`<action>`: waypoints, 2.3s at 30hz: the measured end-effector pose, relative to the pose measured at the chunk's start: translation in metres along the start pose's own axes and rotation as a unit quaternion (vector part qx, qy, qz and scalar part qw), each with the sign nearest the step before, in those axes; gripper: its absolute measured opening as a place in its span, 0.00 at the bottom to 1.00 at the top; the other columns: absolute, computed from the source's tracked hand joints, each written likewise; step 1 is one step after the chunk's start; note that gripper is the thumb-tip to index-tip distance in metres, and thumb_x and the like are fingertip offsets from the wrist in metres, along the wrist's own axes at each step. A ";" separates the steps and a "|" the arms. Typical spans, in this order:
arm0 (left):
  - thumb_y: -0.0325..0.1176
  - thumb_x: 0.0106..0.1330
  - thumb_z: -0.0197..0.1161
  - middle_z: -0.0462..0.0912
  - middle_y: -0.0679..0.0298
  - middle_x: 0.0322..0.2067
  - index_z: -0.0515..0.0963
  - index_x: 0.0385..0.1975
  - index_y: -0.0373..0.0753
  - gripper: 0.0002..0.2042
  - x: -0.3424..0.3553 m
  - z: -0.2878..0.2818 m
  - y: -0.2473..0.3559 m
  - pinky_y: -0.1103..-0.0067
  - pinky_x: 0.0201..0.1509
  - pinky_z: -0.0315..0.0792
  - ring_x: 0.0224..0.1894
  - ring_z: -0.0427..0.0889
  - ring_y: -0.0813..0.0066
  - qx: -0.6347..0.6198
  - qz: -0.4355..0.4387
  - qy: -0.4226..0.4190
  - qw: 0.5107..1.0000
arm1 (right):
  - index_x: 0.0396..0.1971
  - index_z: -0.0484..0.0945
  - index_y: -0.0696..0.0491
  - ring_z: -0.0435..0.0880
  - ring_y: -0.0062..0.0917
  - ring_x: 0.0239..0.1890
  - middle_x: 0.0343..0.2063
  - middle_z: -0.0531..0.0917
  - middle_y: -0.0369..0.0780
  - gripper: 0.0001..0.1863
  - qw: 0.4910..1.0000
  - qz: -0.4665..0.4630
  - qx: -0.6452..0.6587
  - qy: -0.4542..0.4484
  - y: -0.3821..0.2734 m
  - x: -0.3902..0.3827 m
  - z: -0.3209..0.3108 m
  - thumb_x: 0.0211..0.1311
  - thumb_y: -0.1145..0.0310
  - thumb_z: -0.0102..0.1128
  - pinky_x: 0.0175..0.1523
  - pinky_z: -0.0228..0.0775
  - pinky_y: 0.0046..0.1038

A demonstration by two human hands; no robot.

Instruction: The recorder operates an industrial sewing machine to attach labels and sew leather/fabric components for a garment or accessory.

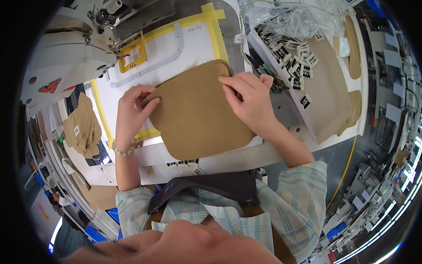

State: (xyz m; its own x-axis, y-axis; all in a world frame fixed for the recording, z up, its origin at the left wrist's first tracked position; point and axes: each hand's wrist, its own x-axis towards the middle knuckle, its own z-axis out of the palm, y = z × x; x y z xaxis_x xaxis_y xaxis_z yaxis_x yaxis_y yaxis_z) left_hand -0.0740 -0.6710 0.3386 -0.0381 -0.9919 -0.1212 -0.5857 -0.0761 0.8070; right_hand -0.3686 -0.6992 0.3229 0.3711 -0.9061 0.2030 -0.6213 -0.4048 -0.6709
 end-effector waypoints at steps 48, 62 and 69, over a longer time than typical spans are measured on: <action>0.27 0.48 0.72 0.74 0.65 0.37 0.83 0.43 0.43 0.18 0.038 0.042 0.040 0.70 0.53 0.66 0.42 0.74 0.64 0.110 0.171 -0.082 0.976 | 0.38 0.85 0.50 0.76 0.14 0.46 0.53 0.81 0.30 0.15 0.937 -0.220 -0.269 0.043 0.002 -0.010 0.008 0.48 0.64 0.66 0.47 0.45 0.29; 0.31 0.47 0.74 0.74 0.68 0.39 0.85 0.39 0.44 0.16 0.036 0.042 0.030 0.71 0.52 0.63 0.42 0.73 0.69 0.142 0.221 -0.042 0.964 | 0.40 0.83 0.44 0.73 0.15 0.48 0.49 0.81 0.29 0.14 0.908 -0.304 -0.290 0.007 0.002 -0.012 0.004 0.58 0.54 0.60 0.51 0.50 0.27; 0.31 0.46 0.75 0.74 0.67 0.40 0.85 0.40 0.43 0.18 0.037 0.040 0.030 0.71 0.55 0.62 0.44 0.72 0.68 0.124 0.203 -0.059 0.970 | 0.45 0.80 0.45 0.74 0.16 0.46 0.49 0.82 0.31 0.18 0.913 -0.295 -0.281 0.005 0.003 -0.015 0.003 0.58 0.53 0.61 0.50 0.53 0.26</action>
State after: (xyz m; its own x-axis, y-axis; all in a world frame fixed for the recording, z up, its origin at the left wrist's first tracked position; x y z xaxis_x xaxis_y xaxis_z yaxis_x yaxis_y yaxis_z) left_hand -0.1253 -0.7063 0.3352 -0.3901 -0.9153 0.1001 -0.6788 0.3593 0.6404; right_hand -0.3733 -0.6864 0.3158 0.7512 -0.5106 0.4183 -0.5727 -0.8193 0.0284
